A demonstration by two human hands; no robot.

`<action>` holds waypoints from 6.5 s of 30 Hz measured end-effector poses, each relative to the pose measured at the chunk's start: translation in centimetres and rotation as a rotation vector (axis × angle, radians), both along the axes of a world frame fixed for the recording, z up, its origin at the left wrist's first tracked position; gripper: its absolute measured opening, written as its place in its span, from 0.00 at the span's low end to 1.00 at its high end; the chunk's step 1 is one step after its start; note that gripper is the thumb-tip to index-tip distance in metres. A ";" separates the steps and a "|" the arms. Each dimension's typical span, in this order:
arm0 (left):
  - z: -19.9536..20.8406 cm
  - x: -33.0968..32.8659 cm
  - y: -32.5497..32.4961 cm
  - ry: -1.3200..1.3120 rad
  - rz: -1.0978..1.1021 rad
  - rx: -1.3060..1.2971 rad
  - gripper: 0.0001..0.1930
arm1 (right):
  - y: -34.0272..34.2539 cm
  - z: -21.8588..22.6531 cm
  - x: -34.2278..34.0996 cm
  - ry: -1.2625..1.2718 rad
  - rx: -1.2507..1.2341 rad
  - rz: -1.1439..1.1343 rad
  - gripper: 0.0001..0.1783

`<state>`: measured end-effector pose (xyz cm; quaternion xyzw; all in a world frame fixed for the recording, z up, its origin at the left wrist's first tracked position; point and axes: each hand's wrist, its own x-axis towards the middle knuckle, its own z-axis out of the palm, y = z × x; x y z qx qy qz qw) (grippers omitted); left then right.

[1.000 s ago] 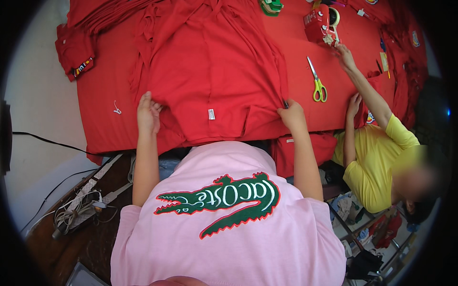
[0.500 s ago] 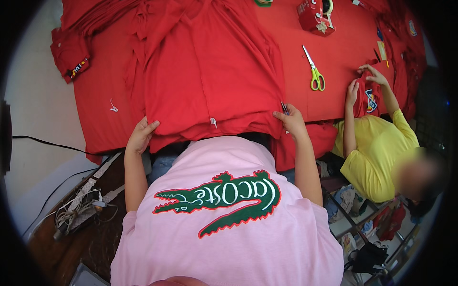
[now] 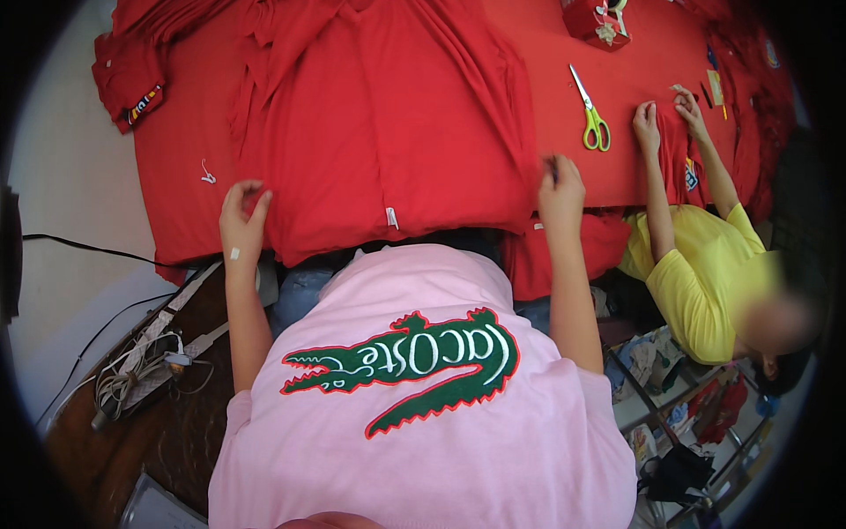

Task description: The person folds red shirts by hand at a table, using a pair of scissors to trim loose threads, and then stacks the folded garments onto the table.

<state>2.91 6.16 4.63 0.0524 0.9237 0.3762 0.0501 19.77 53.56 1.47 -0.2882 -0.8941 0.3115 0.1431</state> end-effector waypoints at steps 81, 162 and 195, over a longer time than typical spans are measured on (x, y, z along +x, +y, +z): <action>-8.1 0.1 2.3 0.231 0.174 -0.035 0.21 | 0.9 -5.4 -7.8 0.253 0.198 0.115 0.11; 16.7 10.8 17.9 -0.660 -0.722 0.835 0.09 | -6.6 -0.1 -6.2 0.314 0.305 0.180 0.34; 9.5 12.6 14.7 -0.282 -0.166 1.287 0.30 | -20.3 37.9 -2.7 0.541 -2.292 1.464 0.28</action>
